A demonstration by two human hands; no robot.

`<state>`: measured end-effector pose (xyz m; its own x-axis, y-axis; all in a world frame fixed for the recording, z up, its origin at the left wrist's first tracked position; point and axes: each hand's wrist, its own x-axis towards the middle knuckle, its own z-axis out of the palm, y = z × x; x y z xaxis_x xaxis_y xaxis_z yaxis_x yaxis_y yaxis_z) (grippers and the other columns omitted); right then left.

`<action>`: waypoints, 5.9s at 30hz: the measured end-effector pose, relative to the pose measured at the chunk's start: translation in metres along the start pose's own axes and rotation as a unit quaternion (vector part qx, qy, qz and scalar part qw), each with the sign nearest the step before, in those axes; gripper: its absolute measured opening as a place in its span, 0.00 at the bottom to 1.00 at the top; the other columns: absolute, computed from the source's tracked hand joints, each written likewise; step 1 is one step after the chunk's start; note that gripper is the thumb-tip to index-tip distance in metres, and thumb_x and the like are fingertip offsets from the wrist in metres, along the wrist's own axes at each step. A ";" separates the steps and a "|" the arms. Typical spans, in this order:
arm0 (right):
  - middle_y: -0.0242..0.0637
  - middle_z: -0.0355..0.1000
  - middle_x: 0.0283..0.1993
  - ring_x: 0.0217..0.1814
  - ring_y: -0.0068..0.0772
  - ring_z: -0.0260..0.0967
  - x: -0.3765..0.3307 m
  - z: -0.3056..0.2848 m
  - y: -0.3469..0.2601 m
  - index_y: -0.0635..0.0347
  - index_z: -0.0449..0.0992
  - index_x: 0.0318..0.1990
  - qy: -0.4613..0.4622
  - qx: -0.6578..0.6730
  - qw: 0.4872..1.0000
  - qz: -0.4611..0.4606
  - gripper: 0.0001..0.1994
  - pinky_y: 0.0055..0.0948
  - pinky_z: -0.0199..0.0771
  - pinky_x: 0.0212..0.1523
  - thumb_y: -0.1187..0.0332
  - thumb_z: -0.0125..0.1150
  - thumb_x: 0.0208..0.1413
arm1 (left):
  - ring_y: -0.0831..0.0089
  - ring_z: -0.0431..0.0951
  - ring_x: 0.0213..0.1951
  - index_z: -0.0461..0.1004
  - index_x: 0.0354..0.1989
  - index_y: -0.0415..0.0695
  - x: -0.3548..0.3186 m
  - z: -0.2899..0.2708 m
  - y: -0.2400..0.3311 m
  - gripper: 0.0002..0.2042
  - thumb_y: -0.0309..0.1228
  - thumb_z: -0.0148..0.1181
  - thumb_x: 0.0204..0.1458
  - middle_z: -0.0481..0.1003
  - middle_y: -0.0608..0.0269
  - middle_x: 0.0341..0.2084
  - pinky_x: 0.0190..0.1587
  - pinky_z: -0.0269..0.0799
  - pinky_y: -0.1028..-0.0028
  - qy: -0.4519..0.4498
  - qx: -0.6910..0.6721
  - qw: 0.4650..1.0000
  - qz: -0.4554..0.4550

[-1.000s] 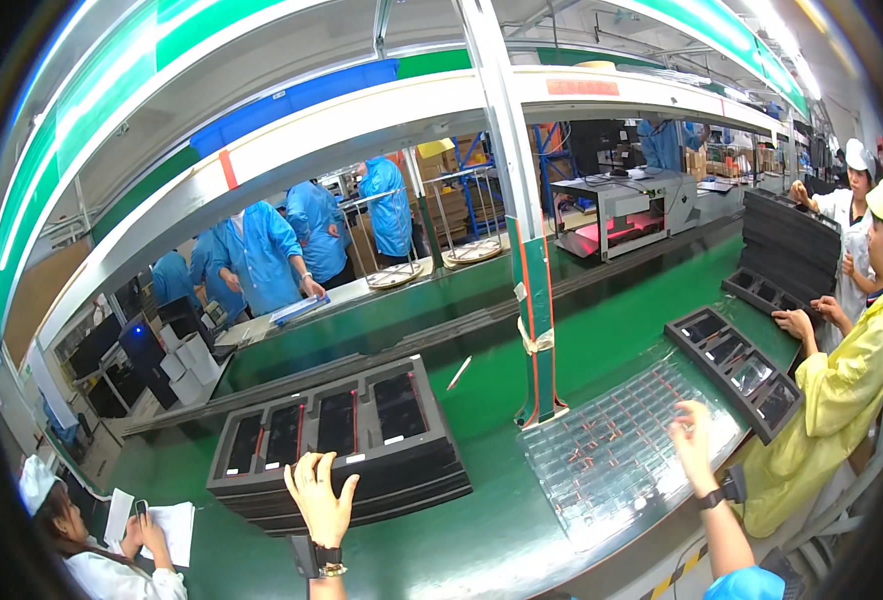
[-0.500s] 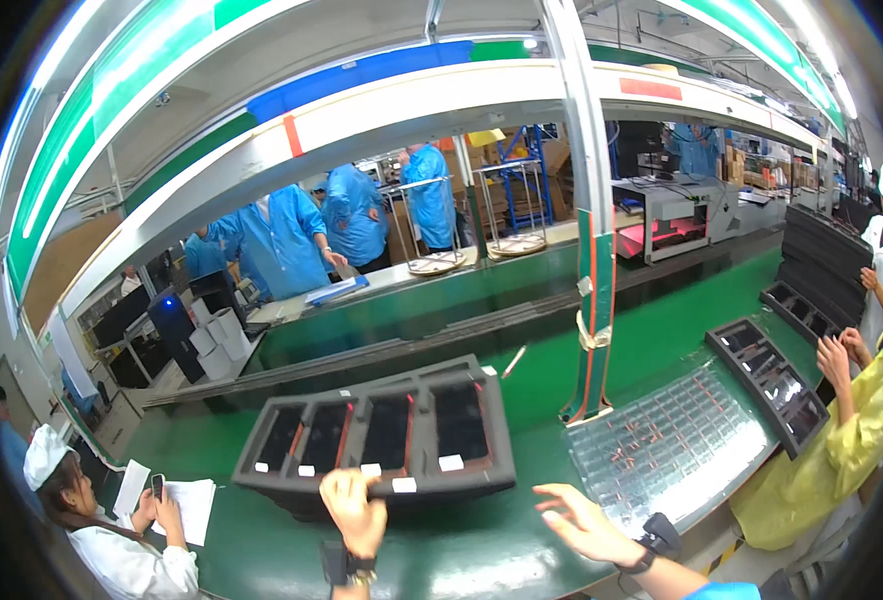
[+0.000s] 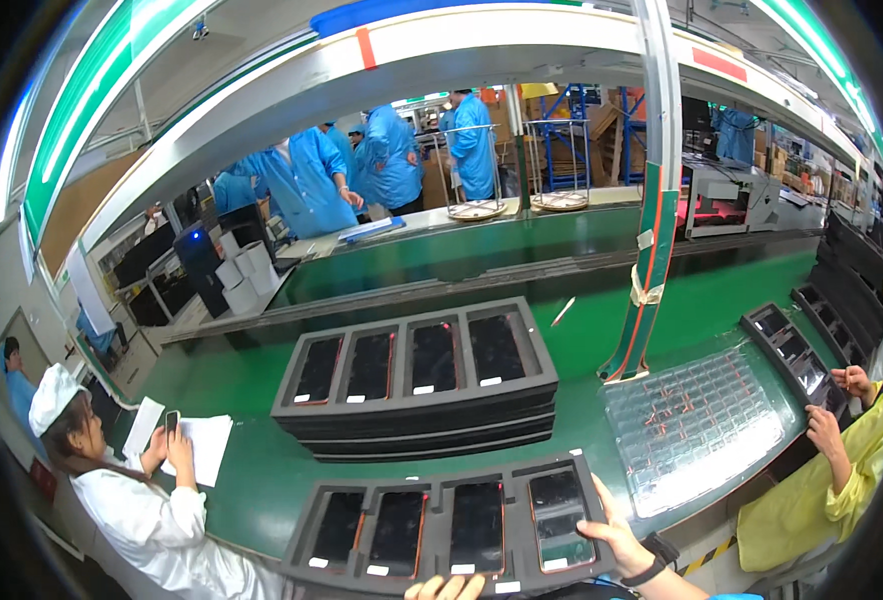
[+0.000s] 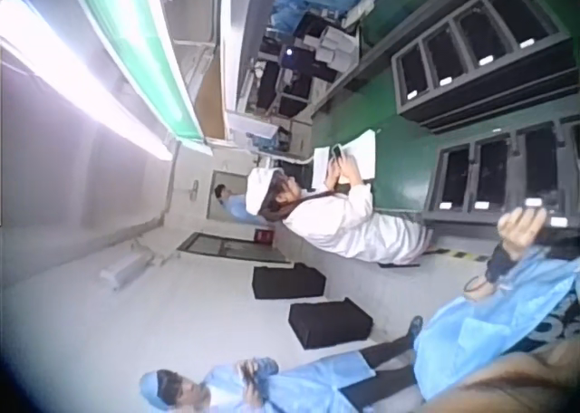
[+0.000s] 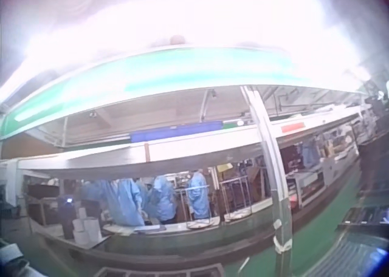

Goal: The worker is inspecting and organizing smartphone screens or display modules on a factory assembly line.

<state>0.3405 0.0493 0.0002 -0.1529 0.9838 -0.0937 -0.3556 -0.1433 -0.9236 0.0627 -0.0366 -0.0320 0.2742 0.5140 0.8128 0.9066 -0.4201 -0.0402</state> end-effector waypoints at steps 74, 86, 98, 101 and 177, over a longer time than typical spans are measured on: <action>0.43 0.58 0.72 0.72 0.36 0.58 0.026 0.114 0.082 0.59 0.48 0.75 -0.004 0.118 0.993 0.014 0.41 0.32 0.62 0.68 0.81 0.60 0.54 | 0.67 0.70 0.58 0.56 0.67 0.42 0.006 0.040 -0.076 0.30 0.21 0.61 0.58 0.68 0.54 0.59 0.59 0.68 0.69 -0.038 -0.528 0.682 -0.505; 0.48 0.49 0.76 0.77 0.45 0.45 0.030 0.106 0.105 0.62 0.46 0.75 -0.038 -0.093 0.983 -0.154 0.41 0.39 0.43 0.76 0.73 0.61 0.56 | 0.71 0.70 0.57 0.63 0.64 0.43 0.042 0.057 -0.034 0.18 0.33 0.47 0.68 0.70 0.62 0.57 0.60 0.66 0.70 -0.004 -0.642 0.500 -0.581; 0.44 0.42 0.79 0.82 0.42 0.35 0.017 0.092 0.057 0.64 0.49 0.74 -0.012 -0.198 0.964 -0.177 0.30 0.36 0.35 0.78 0.58 0.43 0.71 | 0.63 0.74 0.60 0.54 0.71 0.40 0.105 0.033 -0.037 0.38 0.27 0.67 0.53 0.70 0.49 0.61 0.60 0.70 0.68 -0.122 -0.475 0.819 -0.298; 0.41 0.43 0.78 0.80 0.37 0.42 0.036 0.071 0.085 0.58 0.47 0.75 0.038 -0.056 0.992 -0.104 0.34 0.42 0.46 0.75 0.71 0.55 0.65 | 0.55 0.77 0.55 0.56 0.71 0.46 0.128 0.016 -0.063 0.39 0.31 0.68 0.50 0.72 0.50 0.58 0.54 0.76 0.66 -0.327 -0.360 0.865 -0.125; 0.28 0.79 0.40 0.46 0.35 0.72 0.114 -0.457 -0.145 0.52 0.82 0.40 0.185 -0.837 0.470 -0.210 0.11 0.32 0.79 0.42 0.71 0.56 0.51 | 0.59 0.70 0.60 0.75 0.56 0.46 0.069 0.032 0.003 0.33 0.42 0.75 0.37 0.76 0.60 0.53 0.66 0.55 0.53 -0.197 -0.008 0.973 -0.118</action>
<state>0.7959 0.2312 -0.0462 -0.1112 0.8833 0.4554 0.9887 0.0521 0.1404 0.0947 0.0214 0.0056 0.1640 0.8429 0.5124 0.9549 -0.2660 0.1319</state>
